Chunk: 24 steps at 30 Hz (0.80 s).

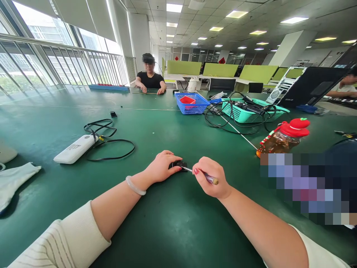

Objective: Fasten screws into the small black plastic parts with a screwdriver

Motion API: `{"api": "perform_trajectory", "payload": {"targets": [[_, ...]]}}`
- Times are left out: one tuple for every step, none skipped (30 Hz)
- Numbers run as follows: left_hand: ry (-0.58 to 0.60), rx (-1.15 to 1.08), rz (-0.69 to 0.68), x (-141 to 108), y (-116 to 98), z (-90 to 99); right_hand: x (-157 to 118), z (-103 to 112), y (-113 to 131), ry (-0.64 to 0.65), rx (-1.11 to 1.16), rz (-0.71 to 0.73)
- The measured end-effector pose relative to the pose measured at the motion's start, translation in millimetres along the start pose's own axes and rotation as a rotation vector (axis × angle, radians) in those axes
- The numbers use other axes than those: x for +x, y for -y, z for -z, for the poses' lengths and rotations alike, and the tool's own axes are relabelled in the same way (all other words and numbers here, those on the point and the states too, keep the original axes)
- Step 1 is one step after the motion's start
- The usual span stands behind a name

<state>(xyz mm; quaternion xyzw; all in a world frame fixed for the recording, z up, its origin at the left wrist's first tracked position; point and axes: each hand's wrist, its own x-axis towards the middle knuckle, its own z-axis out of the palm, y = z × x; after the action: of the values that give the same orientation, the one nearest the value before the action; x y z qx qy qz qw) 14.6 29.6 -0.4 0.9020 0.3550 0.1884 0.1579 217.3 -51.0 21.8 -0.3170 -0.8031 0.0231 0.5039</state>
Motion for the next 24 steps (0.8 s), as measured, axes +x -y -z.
{"api": "perform_trajectory", "payload": {"targets": [[-0.002,-0.012,0.004,0.2,0.2,0.1,0.2,-0.2,-0.1,0.016,0.006,0.004],[-0.006,-0.027,0.008,0.4,0.4,0.2,0.3,-0.3,-0.3,0.028,0.011,0.003],[-0.008,-0.044,0.012,0.7,0.6,0.3,0.3,-0.4,-0.6,0.036,0.014,-0.002],[-0.009,-0.059,0.017,1.1,0.8,0.4,0.4,-0.3,-0.9,0.043,0.015,-0.01],[-0.007,-0.069,0.022,1.5,1.0,0.4,0.4,-0.2,-1.1,0.048,0.015,-0.017],[-0.001,-0.074,0.025,2.0,1.3,0.3,0.4,-0.1,-1.2,0.054,0.016,-0.022],[0.007,-0.075,0.028,2.4,1.6,0.2,0.4,0.0,-1.3,0.058,0.016,-0.025],[0.014,-0.073,0.03,2.7,2.0,0.1,0.3,0.0,-1.3,0.064,0.017,-0.024],[0.018,-0.071,0.031,2.9,2.4,-0.1,0.2,0.0,-1.4,0.068,0.017,-0.021],[0.02,-0.071,0.03,3.1,2.7,-0.2,0.0,-0.1,-1.7,0.07,0.016,-0.015],[0.02,-0.073,0.028,3.1,2.9,-0.3,-0.3,-0.3,-2.0,0.072,0.01,-0.007],[0.017,-0.075,0.027,3.0,3.1,-0.4,-0.6,-0.6,-2.5,0.072,0.001,0.003],[0.015,-0.076,0.023,2.9,3.1,-0.3,-1.0,-0.8,-3.2,0.074,-0.009,0.015],[0.013,-0.078,0.018,2.7,2.9,-0.2,-1.3,-1.1,-3.8,0.077,-0.02,0.029],[0.012,-0.078,0.013,2.5,2.6,0.0,-1.5,-1.2,-4.4,0.083,-0.029,0.046],[0.012,-0.078,0.011,2.4,2.1,0.2,-1.7,-1.3,-4.9,0.094,-0.035,0.063],[0.012,-0.078,0.011,2.2,1.5,0.5,-1.7,-1.2,-5.2,0.106,-0.042,0.079],[0.014,-0.079,0.011,2.2,0.9,0.8,-1.6,-1.1,-5.2,0.117,-0.051,0.094],[0.017,-0.081,0.013,2.2,0.2,1.2,-1.4,-0.9,-5.0,0.128,-0.064,0.108],[0.018,-0.083,0.015,2.2,-0.4,1.4,-1.0,-0.7,-4.6,0.136,-0.08,0.122],[0.019,-0.085,0.016,2.3,-0.9,1.5,-0.7,-0.5,-4.0,0.145,-0.098,0.134],[0.019,-0.087,0.016,2.4,-1.3,1.5,-0.4,-0.5,-3.4,0.154,-0.115,0.145],[0.018,-0.089,0.016,2.4,-1.5,1.5,-0.2,-0.6,-2.8,0.165,-0.129,0.155],[0.017,-0.091,0.015,2.3,-1.5,1.3,-0.2,-0.9,-2.4,0.177,-0.138,0.16]]}}
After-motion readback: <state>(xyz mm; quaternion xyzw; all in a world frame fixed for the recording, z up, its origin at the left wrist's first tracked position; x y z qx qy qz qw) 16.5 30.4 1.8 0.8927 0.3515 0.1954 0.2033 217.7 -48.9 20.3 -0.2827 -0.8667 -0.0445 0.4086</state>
